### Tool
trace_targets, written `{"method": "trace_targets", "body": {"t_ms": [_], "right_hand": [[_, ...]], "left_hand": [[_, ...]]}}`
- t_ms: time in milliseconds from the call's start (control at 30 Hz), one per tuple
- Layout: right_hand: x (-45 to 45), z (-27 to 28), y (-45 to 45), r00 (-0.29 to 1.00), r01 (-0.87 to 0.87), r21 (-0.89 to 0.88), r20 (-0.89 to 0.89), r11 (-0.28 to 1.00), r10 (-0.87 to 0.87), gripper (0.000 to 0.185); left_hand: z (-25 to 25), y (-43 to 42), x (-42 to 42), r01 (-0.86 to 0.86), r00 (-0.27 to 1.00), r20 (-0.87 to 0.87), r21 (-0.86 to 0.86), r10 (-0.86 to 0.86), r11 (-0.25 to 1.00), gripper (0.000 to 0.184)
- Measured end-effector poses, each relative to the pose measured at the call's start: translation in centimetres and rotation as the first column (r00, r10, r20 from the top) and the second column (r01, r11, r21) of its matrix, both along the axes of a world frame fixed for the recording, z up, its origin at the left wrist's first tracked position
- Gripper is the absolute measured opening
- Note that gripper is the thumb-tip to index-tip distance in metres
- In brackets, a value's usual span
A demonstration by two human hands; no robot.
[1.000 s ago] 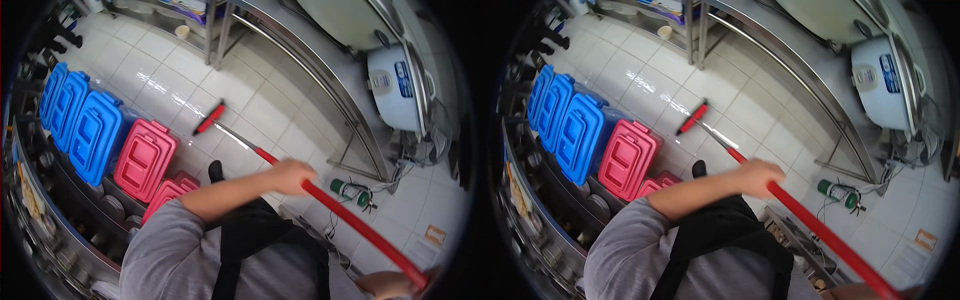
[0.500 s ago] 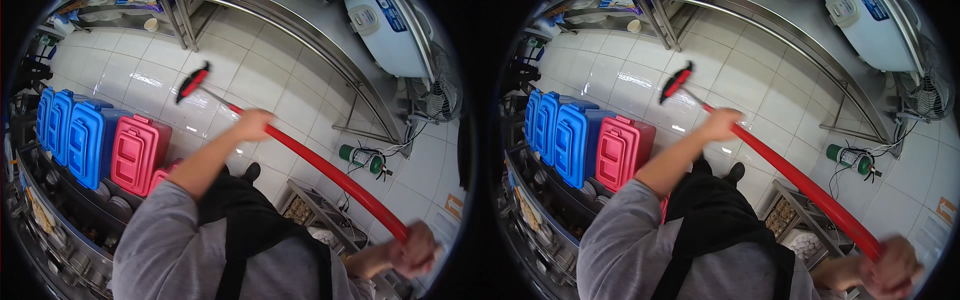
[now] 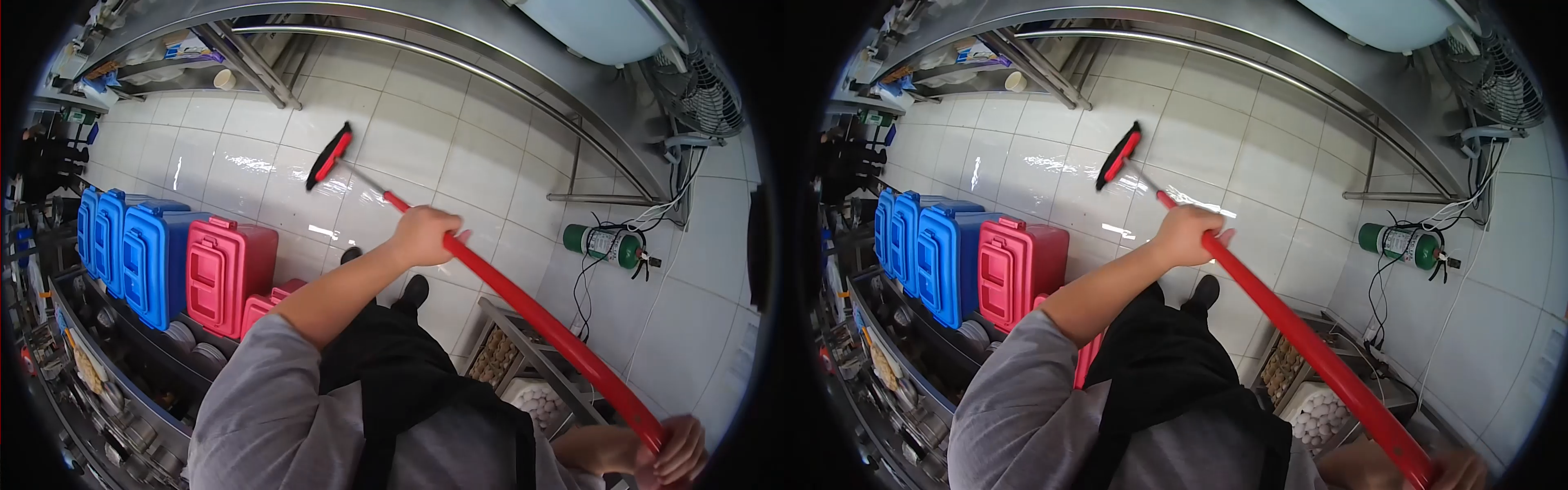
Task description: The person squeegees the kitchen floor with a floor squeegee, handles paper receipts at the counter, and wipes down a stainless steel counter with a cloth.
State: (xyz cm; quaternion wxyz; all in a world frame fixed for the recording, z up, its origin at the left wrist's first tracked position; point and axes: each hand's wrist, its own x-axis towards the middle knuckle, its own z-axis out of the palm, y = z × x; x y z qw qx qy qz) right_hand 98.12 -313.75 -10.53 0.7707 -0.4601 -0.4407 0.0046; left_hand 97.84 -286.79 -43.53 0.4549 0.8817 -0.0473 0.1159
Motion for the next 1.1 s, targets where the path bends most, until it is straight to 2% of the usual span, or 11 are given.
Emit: {"method": "trace_targets", "body": {"t_ms": [100, 167, 200, 267, 333, 400, 467, 533, 800, 1000, 1100], "right_hand": [[-0.5, -1.9, -1.6, 0.986, 0.164, 0.203, -0.033, 0.965, -0.160, 0.037], [-0.5, -5.1, -5.6, 0.864, 0.503, 0.116, -0.079, 0.857, -0.496, 0.033], [0.5, -8.5, -3.3, 0.832, 0.547, 0.040, -0.131, 0.836, -0.539, 0.035], [4.0, -17.7, 0.2, 0.887, 0.400, -0.172, -0.173, 0.900, -0.428, 0.027], [7.8, -27.6, 3.8, 0.870, 0.301, -0.450, -0.231, 0.840, -0.436, 0.024], [10.2, -33.5, 8.9, 0.933, 0.105, -0.340, -0.292, 0.935, -0.211, 0.012], [11.2, -34.1, 8.0, 0.910, 0.119, -0.381, -0.328, 0.917, -0.254, 0.010], [12.2, -34.2, 4.6, 0.929, 0.147, -0.235, -0.301, 0.961, -0.215, 0.014], [11.0, -30.3, -8.7, 0.850, 0.370, -0.374, -0.232, 0.850, -0.473, 0.028], [6.5, -24.8, -16.6, 0.723, 0.580, -0.356, -0.190, 0.733, -0.665, 0.033], [4.0, -23.5, -18.4, 0.722, 0.604, -0.364, -0.129, 0.709, -0.680, 0.035]], "left_hand": [[0.2, 0.2, 4.7, 0.094, 0.994, 0.051, 0.058, -0.097, 0.994, 0.017], [-2.4, 3.4, 8.8, 0.125, 0.992, 0.018, 0.088, -0.127, 0.988, 0.008], [-4.4, 5.6, 11.1, 0.050, 0.997, 0.046, 0.146, -0.057, 0.988, 0.007], [-9.9, 11.6, 15.2, -0.032, 0.999, 0.029, 0.124, 0.029, 0.992, 0.016], [-16.5, 15.4, 17.0, -0.200, 0.979, 0.024, 0.293, 0.201, 0.935, 0.049], [-21.1, 16.8, 18.6, -0.265, 0.953, -0.072, 0.266, 0.293, 0.927, 0.049], [-22.3, 14.3, 20.0, -0.422, 0.901, -0.076, 0.071, 0.427, 0.904, 0.040], [-23.1, 11.1, 22.5, -0.367, 0.930, 0.017, 0.116, 0.368, 0.923, 0.036], [-21.2, -5.2, 28.5, -0.185, 0.980, 0.090, 0.109, 0.175, 0.977, 0.032], [-17.7, -17.4, 28.2, 0.117, 0.990, 0.089, -0.041, -0.113, 0.992, 0.038], [-16.1, -21.6, 27.7, 0.273, 0.961, -0.043, -0.045, -0.275, 0.961, 0.037]]}}
